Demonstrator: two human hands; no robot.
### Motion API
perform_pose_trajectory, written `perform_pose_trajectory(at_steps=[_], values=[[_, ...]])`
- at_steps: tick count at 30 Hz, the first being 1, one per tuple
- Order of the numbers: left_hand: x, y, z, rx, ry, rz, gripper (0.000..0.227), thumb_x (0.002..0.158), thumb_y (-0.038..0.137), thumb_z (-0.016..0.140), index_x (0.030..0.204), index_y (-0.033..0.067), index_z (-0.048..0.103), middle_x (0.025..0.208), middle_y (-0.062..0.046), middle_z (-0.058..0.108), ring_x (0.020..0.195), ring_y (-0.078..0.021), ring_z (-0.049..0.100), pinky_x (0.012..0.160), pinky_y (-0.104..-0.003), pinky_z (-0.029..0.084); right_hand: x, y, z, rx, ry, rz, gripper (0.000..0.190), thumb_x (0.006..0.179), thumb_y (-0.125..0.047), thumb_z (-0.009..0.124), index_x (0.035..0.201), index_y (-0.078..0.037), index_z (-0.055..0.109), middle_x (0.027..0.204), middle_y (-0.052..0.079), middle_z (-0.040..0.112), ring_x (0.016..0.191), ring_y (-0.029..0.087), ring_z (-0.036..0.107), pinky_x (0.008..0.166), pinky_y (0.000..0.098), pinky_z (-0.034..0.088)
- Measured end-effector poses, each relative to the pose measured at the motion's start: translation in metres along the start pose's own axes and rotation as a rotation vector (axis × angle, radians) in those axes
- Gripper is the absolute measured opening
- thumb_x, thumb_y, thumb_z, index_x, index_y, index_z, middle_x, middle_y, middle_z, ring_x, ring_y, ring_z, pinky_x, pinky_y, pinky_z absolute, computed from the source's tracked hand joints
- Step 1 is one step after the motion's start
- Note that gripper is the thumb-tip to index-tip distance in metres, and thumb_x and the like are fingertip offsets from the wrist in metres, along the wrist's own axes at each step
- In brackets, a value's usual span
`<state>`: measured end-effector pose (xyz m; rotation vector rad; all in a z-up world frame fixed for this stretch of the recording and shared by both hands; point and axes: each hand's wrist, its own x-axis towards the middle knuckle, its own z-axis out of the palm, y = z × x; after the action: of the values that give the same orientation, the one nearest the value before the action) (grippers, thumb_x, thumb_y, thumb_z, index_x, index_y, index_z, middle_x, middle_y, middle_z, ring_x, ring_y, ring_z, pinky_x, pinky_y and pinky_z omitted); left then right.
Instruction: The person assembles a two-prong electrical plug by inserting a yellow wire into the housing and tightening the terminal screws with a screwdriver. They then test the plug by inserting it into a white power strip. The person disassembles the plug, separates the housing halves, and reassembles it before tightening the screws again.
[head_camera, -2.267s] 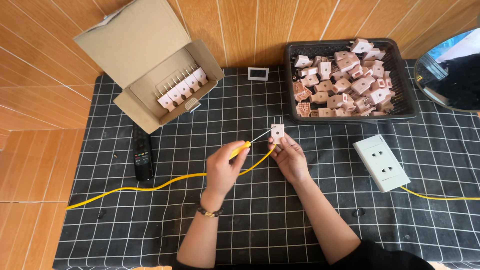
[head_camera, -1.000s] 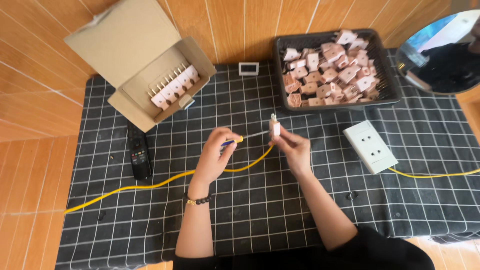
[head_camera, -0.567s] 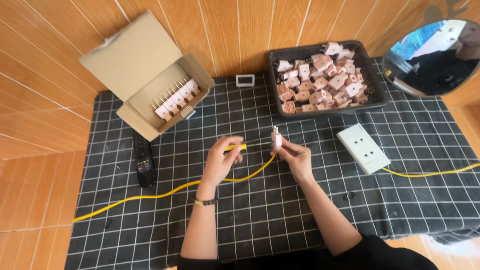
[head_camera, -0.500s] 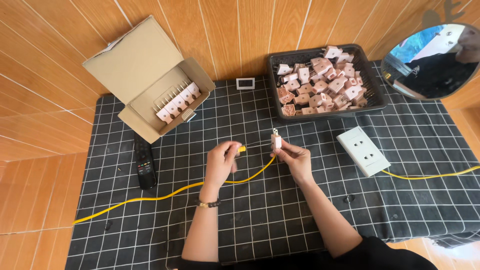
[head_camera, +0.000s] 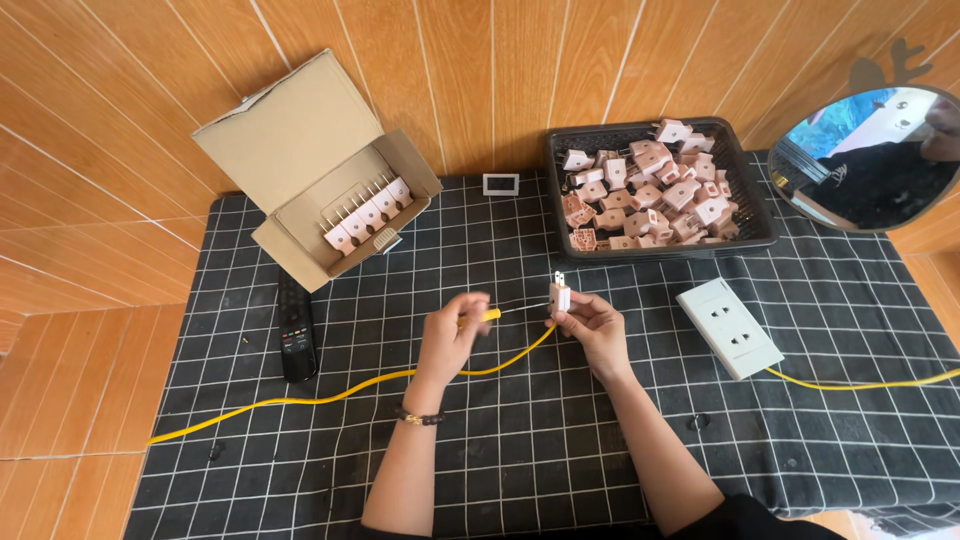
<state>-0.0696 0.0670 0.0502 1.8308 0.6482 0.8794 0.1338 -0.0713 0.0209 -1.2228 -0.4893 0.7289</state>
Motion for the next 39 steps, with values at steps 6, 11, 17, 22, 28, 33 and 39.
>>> perform_pose_trajectory(at_steps=[6, 11, 17, 22, 28, 33, 39], values=[[0.006, 0.035, -0.014, -0.093, -0.106, -0.076, 0.032, 0.096, 0.006, 0.070, 0.129, 0.0054, 0.070, 0.101, -0.018, 0.072, 0.070, -0.0241, 0.073, 0.062, -0.034, 0.064, 0.004, 0.004, -0.004, -0.019, -0.048, -0.029, 0.045, 0.081, 0.009, 0.081, 0.124, 0.003, 0.070, 0.097, 0.030, 0.077, 0.076, 0.024, 0.077, 0.058, 0.0251, 0.058], [0.002, 0.007, -0.002, -0.003, -0.004, -0.225, 0.029, 0.105, 0.031, 0.063, 0.103, 0.0077, 0.079, 0.065, -0.012, 0.075, 0.037, -0.0179, 0.063, 0.037, -0.026, 0.050, 0.004, 0.005, -0.006, -0.035, -0.074, -0.020, 0.047, 0.080, 0.009, 0.082, 0.124, 0.003, 0.069, 0.097, 0.030, 0.077, 0.077, 0.025, 0.078, 0.058, 0.0250, 0.059], [0.006, 0.023, -0.010, -0.029, -0.125, -0.073, 0.025, 0.097, 0.014, 0.070, 0.120, 0.0049, 0.073, 0.094, -0.019, 0.072, 0.075, -0.0295, 0.068, 0.066, -0.038, 0.058, 0.010, 0.012, -0.011, 0.033, -0.068, -0.034, 0.043, 0.082, 0.008, 0.080, 0.122, 0.001, 0.067, 0.097, 0.030, 0.075, 0.075, 0.026, 0.078, 0.058, 0.0244, 0.058], [0.003, 0.020, -0.006, -0.045, -0.024, -0.205, 0.027, 0.105, 0.025, 0.063, 0.103, 0.0018, 0.076, 0.062, -0.013, 0.073, 0.033, -0.0153, 0.059, 0.036, -0.024, 0.047, 0.008, 0.011, -0.009, 0.038, -0.085, -0.030, 0.043, 0.080, 0.009, 0.081, 0.120, 0.000, 0.067, 0.095, 0.030, 0.076, 0.074, 0.028, 0.078, 0.058, 0.0243, 0.058], [0.005, 0.012, -0.004, -0.192, -0.114, -0.126, 0.032, 0.097, 0.004, 0.068, 0.129, 0.0035, 0.069, 0.103, -0.018, 0.070, 0.069, -0.0221, 0.072, 0.062, -0.036, 0.065, 0.009, 0.013, -0.011, 0.058, -0.084, -0.029, 0.041, 0.082, 0.007, 0.080, 0.120, 0.000, 0.065, 0.096, 0.030, 0.075, 0.076, 0.029, 0.079, 0.060, 0.0249, 0.059], [0.004, 0.028, -0.003, 0.023, -0.104, -0.037, 0.027, 0.099, 0.018, 0.071, 0.123, 0.0059, 0.073, 0.104, -0.021, 0.076, 0.093, -0.0379, 0.076, 0.078, -0.045, 0.063, 0.008, 0.010, -0.008, 0.068, -0.070, -0.033, 0.041, 0.083, 0.006, 0.080, 0.121, 0.001, 0.064, 0.095, 0.030, 0.075, 0.074, 0.029, 0.078, 0.060, 0.0252, 0.060], [0.009, -0.004, -0.002, 0.016, -0.103, -0.091, 0.021, 0.105, 0.019, 0.063, 0.114, 0.0061, 0.076, 0.075, -0.013, 0.070, 0.045, -0.0140, 0.063, 0.043, -0.024, 0.056, 0.007, 0.007, -0.008, 0.059, -0.072, -0.017, 0.041, 0.083, 0.006, 0.080, 0.121, 0.000, 0.064, 0.094, 0.028, 0.075, 0.075, 0.027, 0.078, 0.060, 0.0240, 0.059]])
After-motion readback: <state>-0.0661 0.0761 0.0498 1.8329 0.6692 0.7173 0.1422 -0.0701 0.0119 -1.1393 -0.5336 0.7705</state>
